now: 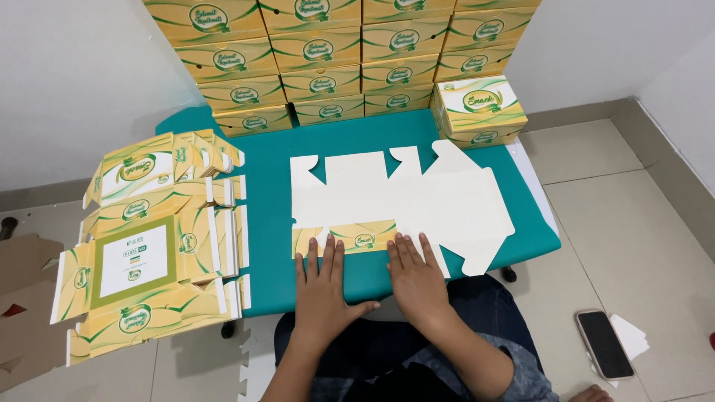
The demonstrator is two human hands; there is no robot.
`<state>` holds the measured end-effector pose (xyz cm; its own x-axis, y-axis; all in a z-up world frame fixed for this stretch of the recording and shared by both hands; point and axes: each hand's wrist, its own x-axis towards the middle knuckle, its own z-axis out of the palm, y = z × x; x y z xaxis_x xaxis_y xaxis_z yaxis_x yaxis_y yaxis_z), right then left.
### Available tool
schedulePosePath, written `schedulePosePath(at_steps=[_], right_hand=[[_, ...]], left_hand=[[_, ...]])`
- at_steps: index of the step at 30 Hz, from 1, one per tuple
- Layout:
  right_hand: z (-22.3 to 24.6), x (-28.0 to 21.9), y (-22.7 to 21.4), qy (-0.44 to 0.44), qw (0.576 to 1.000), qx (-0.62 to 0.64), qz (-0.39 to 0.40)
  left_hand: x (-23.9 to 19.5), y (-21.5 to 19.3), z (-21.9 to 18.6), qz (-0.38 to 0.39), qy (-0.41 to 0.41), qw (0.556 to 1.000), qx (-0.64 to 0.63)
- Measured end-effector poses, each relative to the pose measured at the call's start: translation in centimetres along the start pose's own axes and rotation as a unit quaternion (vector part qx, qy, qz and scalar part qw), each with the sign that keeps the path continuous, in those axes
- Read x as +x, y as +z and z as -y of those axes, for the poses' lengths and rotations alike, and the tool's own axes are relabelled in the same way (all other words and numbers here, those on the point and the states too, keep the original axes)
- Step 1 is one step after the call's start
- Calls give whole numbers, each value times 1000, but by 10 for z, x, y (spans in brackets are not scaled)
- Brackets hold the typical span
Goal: The person assembles flat cardboard boxes by folding the sides and tucking the flaps to form a rectangular container. They repeat this process for multiple boxes, stacking the finished ones on the table.
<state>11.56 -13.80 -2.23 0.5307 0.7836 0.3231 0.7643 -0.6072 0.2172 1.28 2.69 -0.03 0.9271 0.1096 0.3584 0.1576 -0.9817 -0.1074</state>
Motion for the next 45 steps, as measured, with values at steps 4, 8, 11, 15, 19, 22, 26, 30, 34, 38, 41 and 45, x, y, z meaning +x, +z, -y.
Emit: schedulePosePath(at_steps=[4, 8, 11, 15, 19, 22, 26, 30, 34, 38, 41, 45], right_hand=[[12, 0, -5, 24, 999, -28, -32], [22, 6, -3, 19, 997, -23, -66], [36, 17, 19, -25, 999, 14, -44], [42, 27, 16, -103, 983, 150, -5], [14, 17, -4, -24, 992, 123, -10], [-29, -2, -26, 38, 988, 149, 8], [-72, -19, -41, 29, 948, 288, 134], [-74, -15, -48, 35, 907, 391, 154], [-73, -5, -77, 56, 901, 395, 171], [-74, -3, -90, 69, 902, 400, 150], [-66, 1, -85, 89, 926, 359, 68], [-59, 17, -63, 137, 933, 332, 9]], left_hand=[[-1, 4, -4, -10, -13, 999, 30], [-1, 4, -7, -5, -20, 999, 33], [-2, 8, -9, -2, -30, 999, 33], [-8, 12, -19, 3, -59, 996, 63], [-10, 10, -9, 0, -38, 996, 83], [-13, 11, 0, -1, -8, 996, 87], [-8, 11, -10, -4, -13, 995, 96], [10, -9, -45, -13, -12, 999, 50], [30, -3, -62, 67, 48, 993, -83], [38, -4, -55, 166, 55, 971, -165], [34, -12, -48, 172, 42, 968, -177], [28, -20, -50, 170, 44, 972, -157]])
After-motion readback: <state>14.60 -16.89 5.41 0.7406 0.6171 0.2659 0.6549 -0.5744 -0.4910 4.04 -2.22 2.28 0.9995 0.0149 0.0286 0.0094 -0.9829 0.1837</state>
